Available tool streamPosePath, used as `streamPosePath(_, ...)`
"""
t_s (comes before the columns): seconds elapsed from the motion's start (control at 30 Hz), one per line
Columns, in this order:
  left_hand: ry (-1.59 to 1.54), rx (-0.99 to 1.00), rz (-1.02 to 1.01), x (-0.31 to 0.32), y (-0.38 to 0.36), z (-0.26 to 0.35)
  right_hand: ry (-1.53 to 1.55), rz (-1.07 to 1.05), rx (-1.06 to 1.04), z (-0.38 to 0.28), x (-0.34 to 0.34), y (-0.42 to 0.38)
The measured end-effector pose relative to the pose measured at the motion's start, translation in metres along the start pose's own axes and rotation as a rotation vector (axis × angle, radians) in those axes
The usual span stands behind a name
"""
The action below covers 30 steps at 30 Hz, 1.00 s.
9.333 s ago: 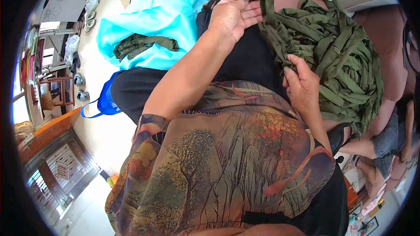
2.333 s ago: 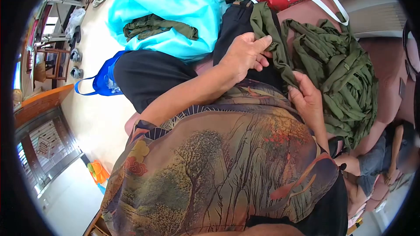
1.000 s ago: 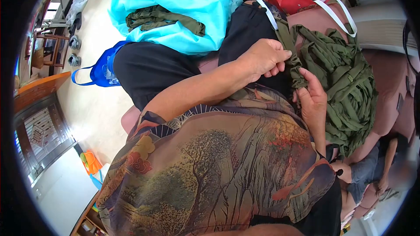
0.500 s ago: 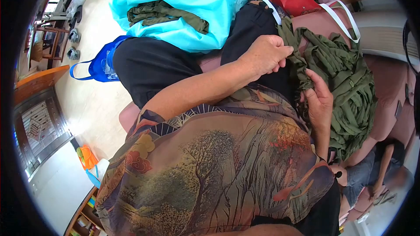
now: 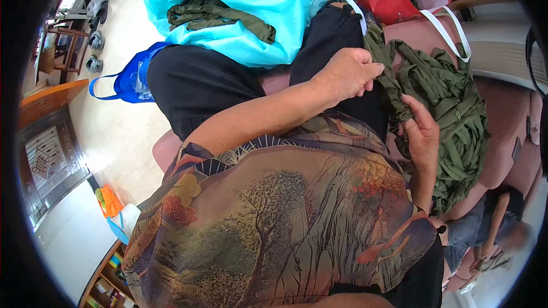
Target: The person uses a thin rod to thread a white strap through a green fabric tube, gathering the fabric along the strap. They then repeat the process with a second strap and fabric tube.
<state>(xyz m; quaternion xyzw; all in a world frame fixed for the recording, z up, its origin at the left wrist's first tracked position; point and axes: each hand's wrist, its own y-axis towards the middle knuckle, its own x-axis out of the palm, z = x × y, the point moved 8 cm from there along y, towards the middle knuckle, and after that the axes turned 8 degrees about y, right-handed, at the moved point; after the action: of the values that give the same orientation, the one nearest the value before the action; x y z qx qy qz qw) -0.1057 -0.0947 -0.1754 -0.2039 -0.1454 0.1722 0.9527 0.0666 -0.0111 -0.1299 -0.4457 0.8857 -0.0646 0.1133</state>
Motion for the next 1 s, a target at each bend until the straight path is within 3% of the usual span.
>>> streamPosePath(0.4,0.106,0.061,0.087,-0.007,0.001,0.004,0.119,-0.054,-0.059,0.006,0.007,0.02)
streamPosePath(0.5,0.452,0.265,0.302,-0.027,0.0,0.016,0.197,-0.088,-0.047,0.007,0.008,0.022)
streamPosePath(0.7,-0.202,0.221,0.358,-0.034,0.006,0.009,0.191,-0.089,-0.053,0.014,0.01,0.023)
streamPosePath(0.8,-0.315,0.06,0.335,-0.035,0.005,0.011,0.203,-0.088,-0.052,0.018,0.01,0.023)
streamPosePath(0.9,-0.075,0.117,0.39,-0.041,0.007,0.02,0.213,-0.088,-0.049,0.02,0.01,0.021)
streamPosePath(1.0,0.275,0.407,0.528,-0.056,0.017,0.028,0.205,-0.096,-0.055,0.02,0.012,0.021)
